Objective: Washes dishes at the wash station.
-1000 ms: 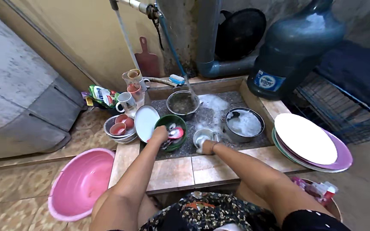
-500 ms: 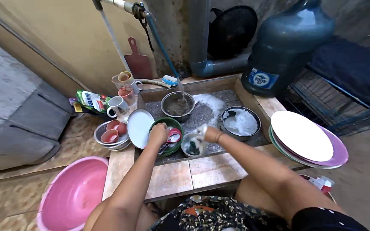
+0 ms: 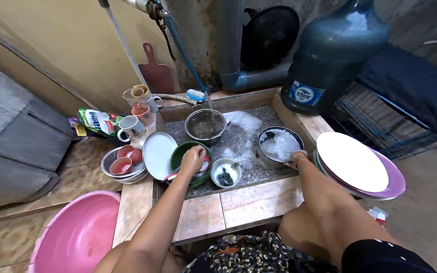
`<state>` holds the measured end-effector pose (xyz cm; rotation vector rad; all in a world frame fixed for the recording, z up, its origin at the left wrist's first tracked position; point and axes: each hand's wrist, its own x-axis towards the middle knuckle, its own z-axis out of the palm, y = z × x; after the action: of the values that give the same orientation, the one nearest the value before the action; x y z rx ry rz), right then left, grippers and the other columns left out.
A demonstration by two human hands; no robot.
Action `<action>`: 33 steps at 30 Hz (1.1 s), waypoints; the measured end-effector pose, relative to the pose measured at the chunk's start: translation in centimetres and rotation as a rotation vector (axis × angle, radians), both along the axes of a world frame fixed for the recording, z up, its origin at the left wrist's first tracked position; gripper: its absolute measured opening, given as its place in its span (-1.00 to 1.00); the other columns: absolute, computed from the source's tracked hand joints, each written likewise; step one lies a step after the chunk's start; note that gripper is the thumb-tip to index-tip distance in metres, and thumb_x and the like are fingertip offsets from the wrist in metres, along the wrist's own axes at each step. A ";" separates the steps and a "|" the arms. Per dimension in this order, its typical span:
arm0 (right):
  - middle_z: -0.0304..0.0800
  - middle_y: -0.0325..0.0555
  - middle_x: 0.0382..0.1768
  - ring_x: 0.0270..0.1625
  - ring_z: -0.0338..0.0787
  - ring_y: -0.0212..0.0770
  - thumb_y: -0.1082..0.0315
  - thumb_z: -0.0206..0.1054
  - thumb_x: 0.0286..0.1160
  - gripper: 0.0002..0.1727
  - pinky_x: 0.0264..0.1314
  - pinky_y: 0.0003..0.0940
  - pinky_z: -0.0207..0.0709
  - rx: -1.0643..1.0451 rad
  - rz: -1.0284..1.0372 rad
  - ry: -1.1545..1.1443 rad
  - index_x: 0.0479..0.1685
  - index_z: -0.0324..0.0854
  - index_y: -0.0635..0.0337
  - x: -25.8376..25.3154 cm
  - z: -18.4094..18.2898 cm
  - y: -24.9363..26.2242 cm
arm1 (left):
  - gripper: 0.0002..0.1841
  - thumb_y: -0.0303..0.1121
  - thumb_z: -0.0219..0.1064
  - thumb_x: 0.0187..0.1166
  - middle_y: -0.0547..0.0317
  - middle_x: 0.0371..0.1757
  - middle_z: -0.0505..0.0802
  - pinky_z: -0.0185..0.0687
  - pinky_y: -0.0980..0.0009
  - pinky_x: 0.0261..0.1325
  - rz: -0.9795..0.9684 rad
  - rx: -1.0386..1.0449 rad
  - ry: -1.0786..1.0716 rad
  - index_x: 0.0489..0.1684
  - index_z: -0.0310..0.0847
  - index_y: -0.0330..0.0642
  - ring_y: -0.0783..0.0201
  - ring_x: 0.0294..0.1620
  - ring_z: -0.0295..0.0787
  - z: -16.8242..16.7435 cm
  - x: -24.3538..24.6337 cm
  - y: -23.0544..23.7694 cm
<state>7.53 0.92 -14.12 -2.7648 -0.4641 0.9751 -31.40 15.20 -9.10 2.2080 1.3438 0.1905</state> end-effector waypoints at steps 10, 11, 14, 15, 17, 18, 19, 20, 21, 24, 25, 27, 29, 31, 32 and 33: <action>0.58 0.22 0.48 0.43 0.73 -0.03 0.32 0.20 0.68 -0.36 0.42 -0.15 0.61 0.259 -0.131 0.093 0.70 0.17 0.39 -4.4 -0.2 6.4 | -0.61 -0.22 0.05 0.84 -0.14 0.26 0.82 0.55 0.01 0.50 -0.040 0.035 -0.012 0.26 0.71 -0.28 0.00 0.33 0.77 -1.1 -0.3 -0.2; 0.60 0.22 0.46 0.38 0.75 -0.04 0.35 0.20 0.67 -0.34 0.38 -0.15 0.64 0.282 -0.132 0.097 0.72 0.13 0.38 -4.6 -0.5 7.0 | -0.62 -0.22 0.06 0.83 -0.14 0.25 0.83 0.55 0.00 0.49 -0.042 0.041 -0.011 0.25 0.71 -0.28 0.00 0.32 0.77 -1.2 -0.4 -0.3; 0.61 0.28 0.43 0.31 0.80 0.03 0.39 0.20 0.67 -0.29 0.32 -0.09 0.68 0.387 -0.149 0.124 0.78 0.03 0.37 -5.1 -1.7 8.3 | -0.62 -0.21 0.09 0.83 -0.15 0.24 0.83 0.55 -0.03 0.50 -0.043 0.049 0.008 0.26 0.72 -0.28 -0.03 0.32 0.77 -1.3 -1.0 -0.5; 0.61 0.28 0.44 0.35 0.77 0.04 0.37 0.16 0.70 -0.34 0.36 -0.07 0.66 0.410 -0.174 0.162 0.76 0.10 0.36 -5.2 -2.4 8.5 | -0.62 -0.21 0.10 0.83 -0.15 0.23 0.84 0.56 -0.03 0.50 -0.045 0.052 0.014 0.26 0.72 -0.28 -0.03 0.31 0.78 -1.5 -1.1 -0.6; 0.62 0.25 0.42 0.33 0.76 0.03 0.32 0.05 0.82 -0.53 0.32 -0.09 0.66 0.506 -0.315 0.341 0.60 0.38 0.33 -5.4 -3.4 8.8 | -0.63 -0.23 0.10 0.83 -0.17 0.24 0.83 0.55 -0.03 0.50 -0.041 0.051 0.010 0.25 0.72 -0.30 -0.04 0.31 0.78 -1.6 -1.2 -0.6; 0.59 0.26 0.42 0.28 0.77 0.03 0.32 0.01 0.85 -0.56 0.23 -0.10 0.71 0.588 -0.418 0.461 0.57 0.39 0.34 -5.8 -3.6 8.9 | -0.63 -0.24 0.10 0.83 -0.19 0.24 0.83 0.54 -0.02 0.51 -0.039 0.046 0.002 0.25 0.72 -0.31 -0.05 0.31 0.77 -1.5 -1.1 -0.7; 0.56 0.29 0.42 0.24 0.77 0.06 0.36 0.00 0.84 -0.57 0.15 -0.09 0.74 0.659 -0.512 0.548 0.58 0.35 0.34 -6.4 -3.7 9.0 | -0.63 -0.25 0.10 0.83 -0.20 0.23 0.83 0.54 -0.02 0.50 -0.040 0.044 -0.007 0.24 0.72 -0.33 -0.06 0.31 0.78 -1.6 -1.0 -0.6; 0.55 0.30 0.42 0.21 0.78 0.08 0.41 0.03 0.81 -0.57 0.10 -0.07 0.74 0.710 -0.592 0.588 0.57 0.35 0.34 -7.1 -3.9 9.1 | -0.63 -0.24 0.10 0.83 -0.20 0.22 0.83 0.55 0.00 0.50 -0.047 0.038 -0.011 0.24 0.71 -0.33 -0.05 0.30 0.78 -1.8 -0.9 -0.6; 0.53 0.32 0.43 0.21 0.77 0.10 0.43 0.02 0.81 -0.58 0.10 -0.05 0.75 0.751 -0.675 0.606 0.57 0.35 0.36 -8.0 -3.9 9.0 | -0.64 -0.25 0.10 0.83 -0.19 0.21 0.83 0.56 0.01 0.49 -0.054 0.033 -0.018 0.23 0.72 -0.32 -0.03 0.29 0.78 -2.1 -0.8 -0.6; 0.53 0.35 0.41 0.23 0.77 0.13 0.45 0.02 0.80 -0.59 0.12 -0.03 0.75 0.864 -0.939 0.614 0.52 0.36 0.42 -10.2 -3.7 9.2 | -0.65 -0.26 0.11 0.81 -0.16 0.18 0.85 0.59 0.03 0.46 -0.072 0.026 -0.040 0.21 0.73 -0.31 0.01 0.25 0.80 -2.6 -0.4 -0.5; 0.52 0.36 0.41 0.24 0.76 0.14 0.44 0.03 0.81 -0.59 0.12 -0.02 0.76 0.897 -1.006 0.613 0.53 0.35 0.42 -10.6 -3.3 9.4 | -0.65 -0.25 0.11 0.82 -0.15 0.19 0.85 0.59 0.05 0.46 -0.073 0.021 -0.045 0.21 0.73 -0.31 0.02 0.25 0.80 -2.6 -0.4 -0.3; 0.52 0.35 0.40 0.26 0.75 0.15 0.46 0.06 0.78 -0.60 0.12 0.00 0.77 0.929 -1.075 0.583 0.51 0.38 0.42 -10.8 -3.0 9.9 | -0.65 -0.24 0.12 0.82 -0.14 0.19 0.84 0.60 0.06 0.46 -0.070 0.015 -0.054 0.22 0.73 -0.30 0.04 0.25 0.81 -2.4 -0.4 -0.2; 0.55 0.33 0.35 0.24 0.76 0.16 0.54 0.13 0.68 -0.62 0.09 0.02 0.78 0.928 -1.090 0.551 0.43 0.43 0.43 -10.7 -3.4 10.6 | -0.65 -0.25 0.12 0.82 -0.14 0.20 0.84 0.60 0.07 0.46 -0.068 0.004 -0.049 0.22 0.73 -0.30 0.04 0.25 0.81 -2.3 -0.8 -0.2; 0.56 0.34 0.34 0.22 0.77 0.15 0.56 0.16 0.64 -0.61 0.07 0.01 0.79 0.945 -1.081 0.538 0.42 0.44 0.44 -10.2 -3.6 11.6 | -0.65 -0.25 0.12 0.82 -0.13 0.20 0.85 0.60 0.08 0.46 -0.064 0.004 -0.044 0.22 0.73 -0.30 0.05 0.25 0.81 -2.2 -0.9 0.1; 0.55 0.34 0.35 0.22 0.77 0.16 0.54 0.15 0.66 -0.59 0.06 0.00 0.79 0.970 -1.079 0.545 0.46 0.41 0.43 -9.7 -3.7 12.1 | -0.64 -0.25 0.11 0.82 -0.14 0.21 0.84 0.60 0.08 0.46 -0.066 0.002 -0.043 0.23 0.73 -0.30 0.04 0.25 0.80 -2.1 -0.8 0.3; 0.53 0.35 0.38 0.22 0.77 0.15 0.52 0.12 0.70 -0.58 0.06 0.00 0.79 1.003 -1.075 0.562 0.51 0.36 0.42 -9.0 -3.9 12.6 | -0.64 -0.26 0.11 0.82 -0.15 0.21 0.84 0.60 0.09 0.46 -0.070 0.007 -0.052 0.22 0.72 -0.32 0.03 0.25 0.80 -2.1 -0.6 0.4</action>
<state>-1.49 13.52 -18.03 -1.3678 0.4790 0.7950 -32.02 15.64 -11.17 2.2364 1.2377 0.2257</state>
